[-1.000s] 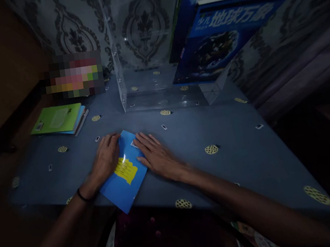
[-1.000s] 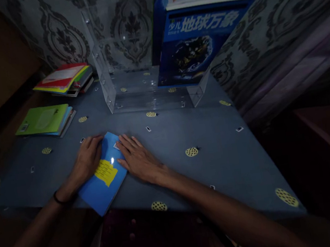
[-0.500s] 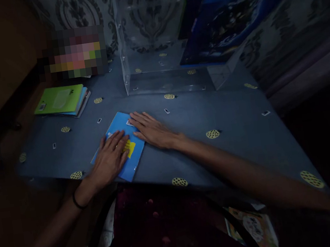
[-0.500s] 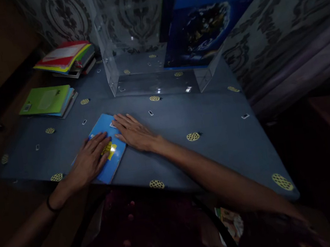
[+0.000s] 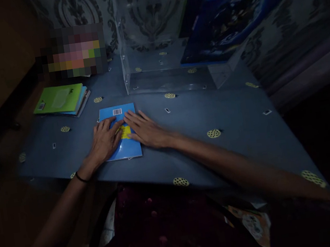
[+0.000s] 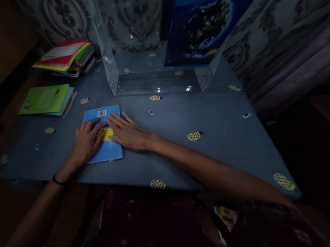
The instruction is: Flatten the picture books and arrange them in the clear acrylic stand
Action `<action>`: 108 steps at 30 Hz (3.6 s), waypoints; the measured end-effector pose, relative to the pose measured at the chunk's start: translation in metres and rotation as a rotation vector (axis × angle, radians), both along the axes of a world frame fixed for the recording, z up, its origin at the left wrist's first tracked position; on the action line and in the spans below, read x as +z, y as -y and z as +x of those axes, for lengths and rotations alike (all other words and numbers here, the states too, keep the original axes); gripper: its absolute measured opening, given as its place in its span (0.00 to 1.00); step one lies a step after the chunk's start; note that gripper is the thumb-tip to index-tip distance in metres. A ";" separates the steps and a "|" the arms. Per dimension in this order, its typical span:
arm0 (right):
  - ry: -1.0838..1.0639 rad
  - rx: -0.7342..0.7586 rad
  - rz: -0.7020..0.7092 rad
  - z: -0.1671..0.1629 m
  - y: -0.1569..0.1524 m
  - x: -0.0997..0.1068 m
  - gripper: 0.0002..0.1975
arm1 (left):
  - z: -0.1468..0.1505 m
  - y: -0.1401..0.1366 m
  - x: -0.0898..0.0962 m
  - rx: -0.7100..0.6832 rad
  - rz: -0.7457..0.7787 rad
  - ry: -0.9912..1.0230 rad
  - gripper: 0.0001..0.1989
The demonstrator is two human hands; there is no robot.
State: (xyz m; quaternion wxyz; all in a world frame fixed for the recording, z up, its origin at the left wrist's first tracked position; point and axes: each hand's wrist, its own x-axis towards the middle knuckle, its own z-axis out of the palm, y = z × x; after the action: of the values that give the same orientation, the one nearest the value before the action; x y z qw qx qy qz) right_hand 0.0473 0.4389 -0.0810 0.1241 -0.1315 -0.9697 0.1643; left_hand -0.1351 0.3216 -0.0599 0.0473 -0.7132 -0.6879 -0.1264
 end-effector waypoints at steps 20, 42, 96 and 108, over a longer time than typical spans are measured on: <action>-0.014 -0.103 0.043 0.062 0.025 0.018 0.20 | 0.032 0.021 0.031 0.060 -0.149 -0.098 0.17; -0.062 -0.185 0.024 0.072 0.037 -0.011 0.32 | -0.016 0.041 0.022 -0.379 -0.372 -0.003 0.46; -0.286 -0.504 -1.300 0.064 0.031 0.018 0.24 | -0.005 -0.058 0.007 0.073 0.023 0.725 0.09; -0.238 -0.435 -0.226 0.040 0.012 0.039 0.13 | 0.014 -0.056 -0.025 0.012 0.081 0.189 0.16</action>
State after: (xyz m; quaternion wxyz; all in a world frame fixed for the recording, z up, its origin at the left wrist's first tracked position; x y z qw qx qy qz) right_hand 0.0874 0.4272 -0.0416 0.2542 -0.3295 -0.8727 0.2553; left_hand -0.1206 0.3776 -0.0848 0.0118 -0.6913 -0.6879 -0.2208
